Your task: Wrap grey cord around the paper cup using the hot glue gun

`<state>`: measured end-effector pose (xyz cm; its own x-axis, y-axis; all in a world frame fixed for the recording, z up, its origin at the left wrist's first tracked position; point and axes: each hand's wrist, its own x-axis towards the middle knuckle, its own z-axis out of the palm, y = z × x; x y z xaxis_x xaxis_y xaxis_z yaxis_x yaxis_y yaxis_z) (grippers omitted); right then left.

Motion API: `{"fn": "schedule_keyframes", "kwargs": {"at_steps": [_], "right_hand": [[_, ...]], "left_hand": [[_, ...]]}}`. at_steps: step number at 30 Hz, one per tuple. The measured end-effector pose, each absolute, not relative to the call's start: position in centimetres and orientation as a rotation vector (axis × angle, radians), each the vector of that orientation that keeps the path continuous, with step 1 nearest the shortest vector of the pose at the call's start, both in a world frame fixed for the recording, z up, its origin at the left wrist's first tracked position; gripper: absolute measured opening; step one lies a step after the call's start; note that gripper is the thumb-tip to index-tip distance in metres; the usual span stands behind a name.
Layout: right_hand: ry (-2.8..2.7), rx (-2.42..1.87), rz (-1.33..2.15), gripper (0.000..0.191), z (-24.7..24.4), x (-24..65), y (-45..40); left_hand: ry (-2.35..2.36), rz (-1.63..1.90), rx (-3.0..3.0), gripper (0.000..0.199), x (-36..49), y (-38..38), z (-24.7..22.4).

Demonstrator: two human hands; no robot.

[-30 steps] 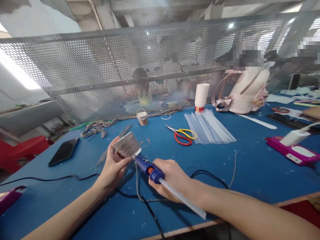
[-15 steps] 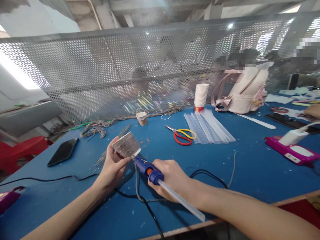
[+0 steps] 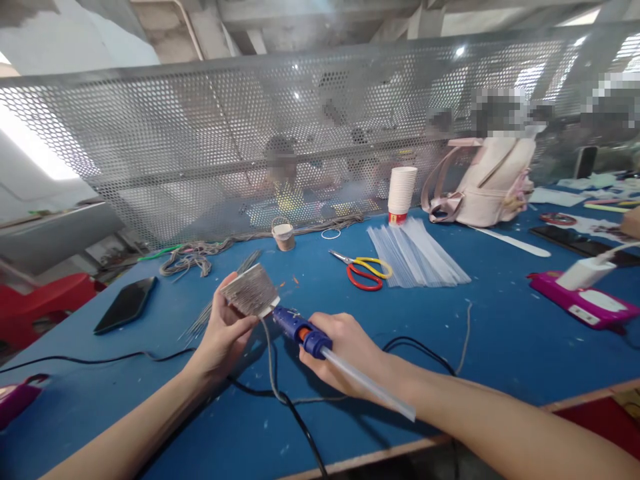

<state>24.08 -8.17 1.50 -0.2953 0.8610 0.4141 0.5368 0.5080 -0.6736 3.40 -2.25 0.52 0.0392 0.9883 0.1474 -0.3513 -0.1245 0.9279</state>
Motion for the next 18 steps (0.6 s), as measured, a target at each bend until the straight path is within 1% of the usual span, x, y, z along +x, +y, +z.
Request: {"fn": "schedule_keyframes", "kwargs": {"at_steps": [3, 9, 13, 18], "right_hand": [[-1.979, -1.147, 0.546, 0.024, 1.7, 24.1, -8.1], [-2.023, -1.129, 0.568, 0.02, 0.9, 23.7, -8.5], [-2.005, -1.133, 0.588, 0.019, 1.2, 23.9, -8.3], [-1.954, -1.166, 0.549, 0.026, 1.9, 24.2, -8.0]], "left_hand": [[0.838, 1.403, 1.076, 0.082, 3.4, -2.3, 0.6], [0.866, 1.402, 1.062, 0.086, 3.6, -2.3, 0.7], [0.842, 1.392, 1.071, 0.084, 3.5, -2.3, 0.9], [0.84, 1.386, 1.086, 0.084, 3.3, -2.4, 0.9]]}}
